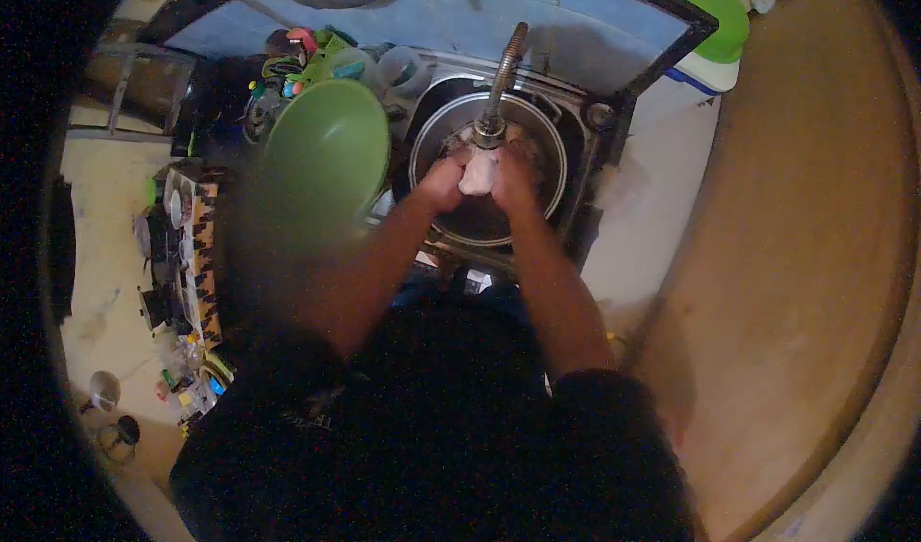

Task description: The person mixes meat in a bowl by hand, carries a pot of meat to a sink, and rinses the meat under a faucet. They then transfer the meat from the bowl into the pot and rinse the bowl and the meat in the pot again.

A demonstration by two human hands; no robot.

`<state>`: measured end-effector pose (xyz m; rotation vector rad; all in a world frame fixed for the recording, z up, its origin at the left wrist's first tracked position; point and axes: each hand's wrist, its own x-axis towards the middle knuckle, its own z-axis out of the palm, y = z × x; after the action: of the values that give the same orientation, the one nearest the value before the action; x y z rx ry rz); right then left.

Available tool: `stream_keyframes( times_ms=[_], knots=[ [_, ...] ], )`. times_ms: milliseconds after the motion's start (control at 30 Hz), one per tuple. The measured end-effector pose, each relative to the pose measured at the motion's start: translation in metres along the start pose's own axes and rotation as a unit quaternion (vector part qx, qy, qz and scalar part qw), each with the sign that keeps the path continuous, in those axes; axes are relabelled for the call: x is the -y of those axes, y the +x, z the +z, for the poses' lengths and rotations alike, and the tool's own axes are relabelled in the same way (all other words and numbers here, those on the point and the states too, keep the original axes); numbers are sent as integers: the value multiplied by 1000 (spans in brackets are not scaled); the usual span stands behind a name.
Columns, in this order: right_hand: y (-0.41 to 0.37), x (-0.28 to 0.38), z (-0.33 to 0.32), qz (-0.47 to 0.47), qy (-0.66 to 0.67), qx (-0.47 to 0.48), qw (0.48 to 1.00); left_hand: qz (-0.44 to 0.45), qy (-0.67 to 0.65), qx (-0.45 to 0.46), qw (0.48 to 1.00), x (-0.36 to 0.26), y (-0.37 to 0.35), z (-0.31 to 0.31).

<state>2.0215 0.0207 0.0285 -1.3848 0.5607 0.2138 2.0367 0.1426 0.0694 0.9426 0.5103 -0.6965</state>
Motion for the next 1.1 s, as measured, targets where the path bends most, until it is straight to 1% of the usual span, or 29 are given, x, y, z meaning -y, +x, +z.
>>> stream_keyframes(
  times_ms=[33, 67, 133, 167, 233, 267, 300, 333, 367, 400, 433, 467, 533, 567, 600, 633, 667, 700, 733, 767, 833, 867, 933, 967, 1000, 1033, 1067, 1100],
  knots=[
    [-1, 0, 2, -33, -265, -53, 962, -52, 0, -36, 998, -1, -4, 4],
    [-1, 0, 4, -34, -265, -52, 962, -52, -1, -37, 998, 1, -3, 0],
    [-1, -1, 9, -144, -148, -8, 978, -53, -2, -12, 999, 2, -1, -6],
    [-11, 12, 11, -145, -148, -8, 978, -52, -2, -12, 999, 3, 0, -9],
    [-43, 51, 16, -257, -128, 50, 957, 51, 45, 23, 997, 5, 0, -14],
    [-36, 39, 15, -255, -130, 53, 957, 52, 42, 21, 998, 7, 1, -19],
    [-23, 22, 11, -106, -13, 69, 992, 69, 65, 37, 995, 8, 1, -23],
    [-19, 21, 10, 46, 104, 81, 990, 87, 88, 53, 991, 7, 1, -24],
    [-19, 19, 9, 45, 103, 83, 990, 89, 87, 53, 991, 9, 0, -22],
    [-19, 17, 8, 36, 195, 128, 972, 90, 54, 37, 994, 13, -1, -20],
    [-22, 21, 9, 28, 285, 170, 943, 90, 22, 20, 995, 13, -5, -16],
    [-26, 25, 9, 29, 284, 171, 943, 91, 21, 19, 995, 12, -10, -14],
    [-31, 36, 11, 90, 233, 105, 963, 16, -120, 72, 990, 8, -18, -9],
    [-40, 46, 14, 90, 231, 107, 963, 19, -122, 72, 990, 18, -3, -22],
    [-53, 56, 16, 22, 132, 89, 987, 172, 90, 78, 978, 39, 25, -46],
    [-60, 60, 17, -48, 32, 69, 996, 314, 296, 78, 899, 51, 41, -60],
    [-50, 50, 13, -48, 31, 70, 996, 314, 295, 77, 899, 39, 25, -46],
    [-33, 35, 4, -10, 68, 140, 988, 205, 101, 78, 971, 28, 8, -32],
    [-25, 35, 1, 27, 104, 208, 972, 84, -99, 75, 989, 21, -1, -24],
    [-19, 35, -1, 27, 104, 209, 972, 84, -100, 75, 989, 23, 4, -29],
    [-13, 37, -4, 151, 57, 141, 977, 41, -142, 101, 984, 25, 14, -39],
    [-16, 37, -3, 151, 56, 141, 977, 42, -142, 102, 984, 25, 18, -44],
    [-24, 36, 2, 59, 15, 202, 977, -18, -112, 150, 982, 26, 23, -52],
    [-8, 11, -4, 60, 12, 206, 977, -16, -115, 148, 982, 25, 16, -46],
    [23, -38, -14, -22, -87, 126, 988, -19, -105, 129, 986, 20, 3, -33],
    [42, -64, -15, -106, -182, 47, 976, -20, -95, 107, 990, 14, -5, -25],
    [29, -41, -9, -109, -180, 58, 976, -12, -95, 100, 990, 10, -6, -22],
    [-2, 5, -5, 2, -49, 124, 991, -2, -68, 114, 991, 7, -6, -19]
  ],
)
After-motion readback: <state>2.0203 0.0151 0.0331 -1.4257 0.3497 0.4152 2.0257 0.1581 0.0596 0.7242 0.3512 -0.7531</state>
